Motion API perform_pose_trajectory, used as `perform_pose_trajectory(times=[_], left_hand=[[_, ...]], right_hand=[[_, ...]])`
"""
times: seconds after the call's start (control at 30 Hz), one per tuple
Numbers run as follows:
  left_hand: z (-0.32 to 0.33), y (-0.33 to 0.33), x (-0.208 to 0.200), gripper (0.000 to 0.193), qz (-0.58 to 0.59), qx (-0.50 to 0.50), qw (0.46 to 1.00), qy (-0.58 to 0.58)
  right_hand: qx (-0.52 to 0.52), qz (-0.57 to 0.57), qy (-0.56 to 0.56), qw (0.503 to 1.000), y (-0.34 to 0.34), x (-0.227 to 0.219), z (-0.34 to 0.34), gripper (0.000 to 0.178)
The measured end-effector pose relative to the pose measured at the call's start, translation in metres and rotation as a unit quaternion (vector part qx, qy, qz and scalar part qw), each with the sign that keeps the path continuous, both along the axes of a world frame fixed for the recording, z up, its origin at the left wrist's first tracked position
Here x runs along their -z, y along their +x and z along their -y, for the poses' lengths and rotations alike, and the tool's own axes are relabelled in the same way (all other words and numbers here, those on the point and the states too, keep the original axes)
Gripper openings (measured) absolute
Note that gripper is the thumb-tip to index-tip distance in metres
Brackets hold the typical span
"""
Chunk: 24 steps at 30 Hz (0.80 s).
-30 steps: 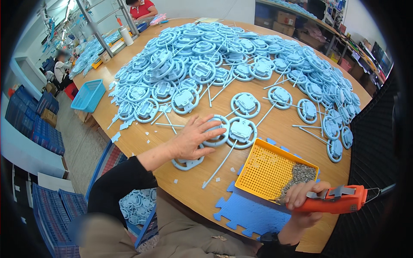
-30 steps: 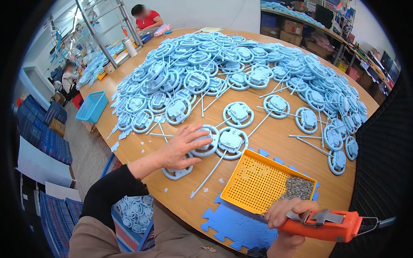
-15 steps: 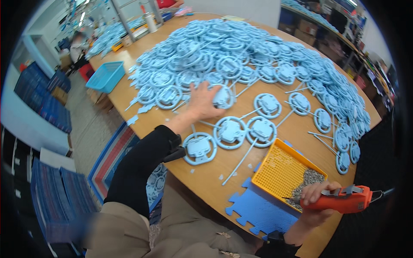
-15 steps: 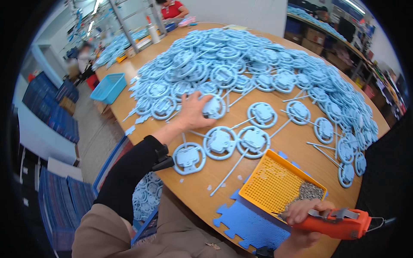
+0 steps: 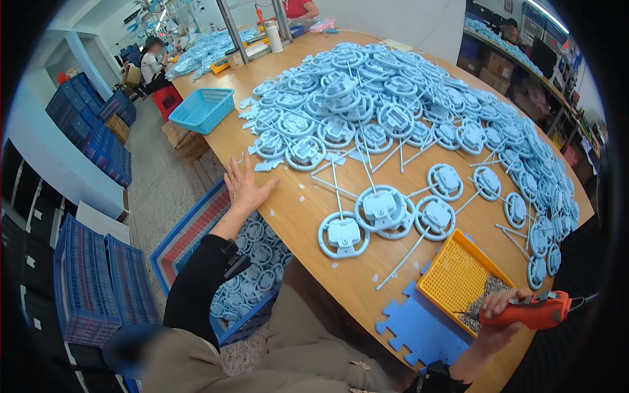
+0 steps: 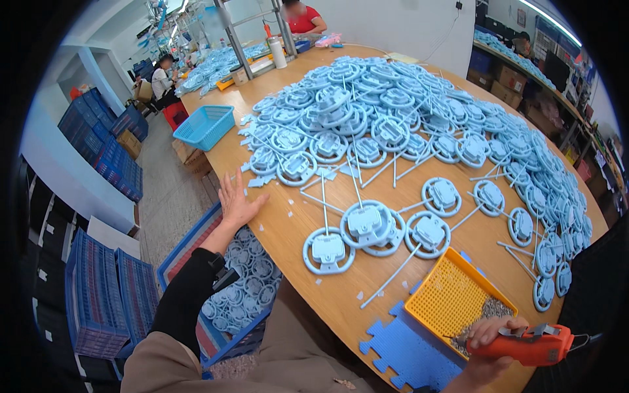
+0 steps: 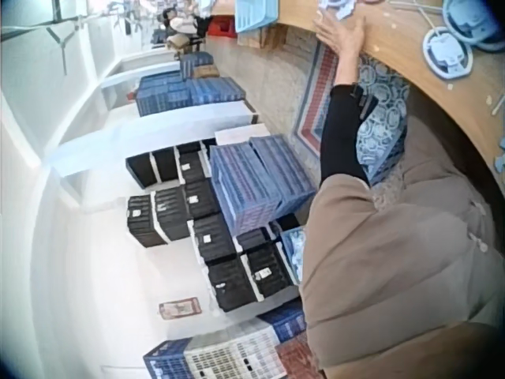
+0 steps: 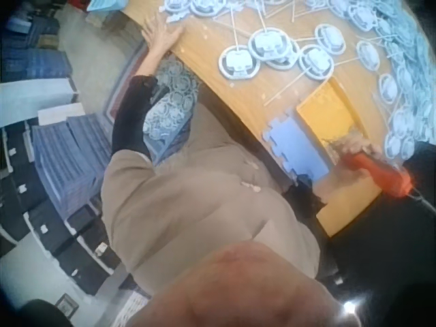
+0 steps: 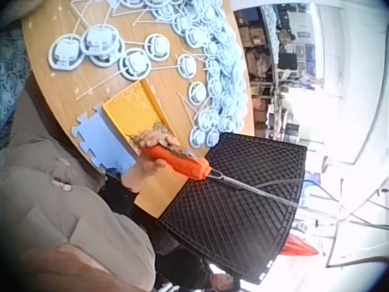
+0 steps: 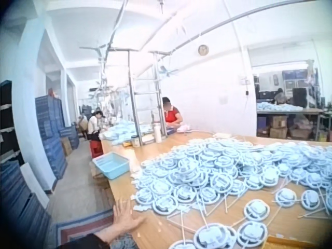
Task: Assembling circular blue plastic components using an electric screwdriver.
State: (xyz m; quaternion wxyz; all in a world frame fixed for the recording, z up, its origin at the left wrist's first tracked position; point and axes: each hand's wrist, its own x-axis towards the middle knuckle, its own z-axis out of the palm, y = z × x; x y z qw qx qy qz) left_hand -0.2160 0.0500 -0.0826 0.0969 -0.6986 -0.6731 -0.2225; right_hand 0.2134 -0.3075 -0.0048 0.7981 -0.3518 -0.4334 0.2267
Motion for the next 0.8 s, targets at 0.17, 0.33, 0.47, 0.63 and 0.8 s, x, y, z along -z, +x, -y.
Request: perform_pose_trajectory(times=[0.17,0.33,0.47,0.63,0.8], left_hand=[[-0.074,0.028,0.001,0.116,0.053,-0.012,0.986,-0.158],[-0.131,0.075,0.006,0.118,0.059,-0.064,0.983,-0.159],[-0.153,0.066,0.031,0.119,0.167,0.043,0.984,-0.032],[-0.154,0.011,0.058,0.107,0.177,0.161,0.959,0.152],[-0.064,0.036,0.024,0.098,0.173,0.025,0.984,0.015]], right_hand=[[-0.001,0.019,0.004,1.000,-0.003,-0.009,-0.006,0.061],[0.012,0.029,-0.016,0.999,-0.006,-0.006,-0.021,0.061],[0.017,0.018,-0.034,0.999,-0.003,0.000,-0.014,0.061],[0.050,0.006,-0.029,0.998,0.005,0.001,-0.022,0.072],[0.065,0.029,-0.048,0.996,0.008,-0.009,-0.016,0.079]])
